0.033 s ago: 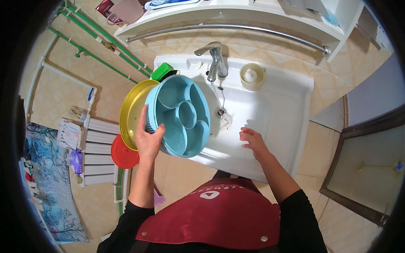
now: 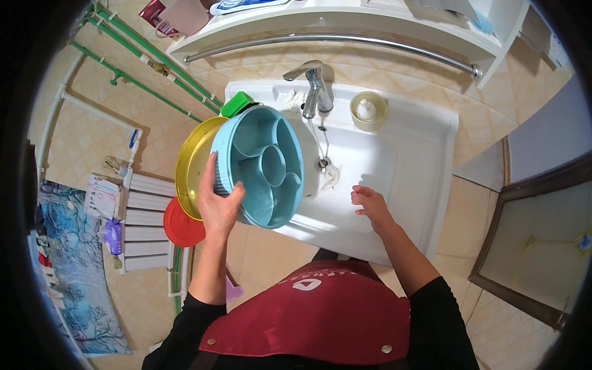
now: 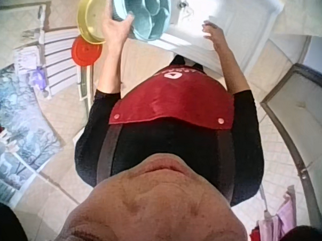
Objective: The person washes a blue divided plate and a yellow tray in a bathroom sink using a sponge, rinses them, and places them in a yellow bucket. They then carry the bucket to a living room, set the items on a table, and wipe the table surface with a cloth.
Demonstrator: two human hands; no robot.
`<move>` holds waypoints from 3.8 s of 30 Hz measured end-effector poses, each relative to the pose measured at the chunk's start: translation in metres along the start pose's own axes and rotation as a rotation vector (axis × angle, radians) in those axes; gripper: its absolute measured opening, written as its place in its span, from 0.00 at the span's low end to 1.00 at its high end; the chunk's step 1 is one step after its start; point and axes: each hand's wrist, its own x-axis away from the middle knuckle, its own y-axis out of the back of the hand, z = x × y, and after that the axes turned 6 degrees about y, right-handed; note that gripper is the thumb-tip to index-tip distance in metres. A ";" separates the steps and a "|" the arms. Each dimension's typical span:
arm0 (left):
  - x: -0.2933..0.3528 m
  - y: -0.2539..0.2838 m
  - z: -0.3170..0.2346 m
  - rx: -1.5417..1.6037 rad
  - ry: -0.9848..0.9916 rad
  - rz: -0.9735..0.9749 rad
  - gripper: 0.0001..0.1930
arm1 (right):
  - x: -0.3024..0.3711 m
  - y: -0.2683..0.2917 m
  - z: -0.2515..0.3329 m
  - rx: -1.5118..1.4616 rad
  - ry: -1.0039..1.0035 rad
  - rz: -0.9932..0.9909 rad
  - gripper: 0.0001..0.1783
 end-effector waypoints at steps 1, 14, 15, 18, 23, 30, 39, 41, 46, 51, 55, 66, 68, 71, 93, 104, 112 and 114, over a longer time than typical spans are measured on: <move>0.006 0.001 -0.017 -0.130 -0.075 -0.015 0.36 | 0.000 0.000 -0.001 -0.008 0.025 -0.059 0.25; 0.022 0.007 -0.002 -0.317 -0.822 -0.133 0.28 | -0.038 -0.003 -0.021 0.827 0.393 -0.033 0.25; 0.018 0.004 -0.005 -0.305 -0.828 -0.177 0.31 | -0.047 -0.007 -0.022 0.933 0.405 -0.021 0.26; 0.014 0.001 -0.002 -0.236 -0.803 -0.228 0.33 | -0.070 -0.019 -0.021 1.121 0.400 0.069 0.32; 0.022 0.005 0.007 -0.188 -0.485 -0.290 0.38 | -0.115 -0.035 -0.032 1.346 0.367 0.190 0.39; 0.027 0.029 0.059 0.771 0.467 -0.262 0.32 | -0.122 -0.036 -0.050 1.595 0.473 0.313 0.35; 0.020 0.043 0.085 0.960 0.648 -0.273 0.31 | -0.121 -0.010 -0.076 1.513 0.349 0.404 0.21; 0.001 0.064 0.102 1.009 0.583 -0.283 0.29 | -0.118 -0.002 -0.064 1.275 0.350 0.292 0.22; -0.035 0.126 0.094 0.927 0.328 -0.349 0.34 | -0.089 0.025 -0.005 -0.237 0.057 0.080 0.20; -0.068 0.161 0.148 0.996 0.136 -0.246 0.39 | -0.056 -0.014 0.007 -0.682 0.073 -0.137 0.14; -0.089 0.158 0.181 1.124 0.104 -0.112 0.40 | -0.051 -0.028 0.001 -0.686 0.094 -0.284 0.23; -0.119 0.148 0.238 1.264 0.160 0.150 0.39 | -0.055 -0.043 -0.027 0.061 0.189 -0.656 0.12; -0.119 0.142 0.244 1.307 0.197 0.168 0.37 | -0.049 -0.053 -0.019 0.177 0.143 -0.720 0.21; -0.118 0.140 0.244 1.379 0.262 0.196 0.36 | -0.038 -0.068 0.001 0.277 0.000 -0.758 0.34; -0.112 0.141 0.256 1.350 0.309 0.208 0.34 | -0.084 -0.027 -0.022 0.731 0.228 -0.550 0.18; -0.004 0.057 0.165 1.230 0.379 0.651 0.39 | 0.080 -0.132 0.141 0.431 0.747 -0.462 0.12; 0.049 0.013 0.147 1.135 0.434 0.944 0.41 | 0.091 -0.129 0.059 1.098 0.443 -0.381 0.11; 0.054 0.000 0.155 1.102 0.411 0.954 0.41 | 0.084 -0.115 0.038 1.119 0.393 -0.353 0.12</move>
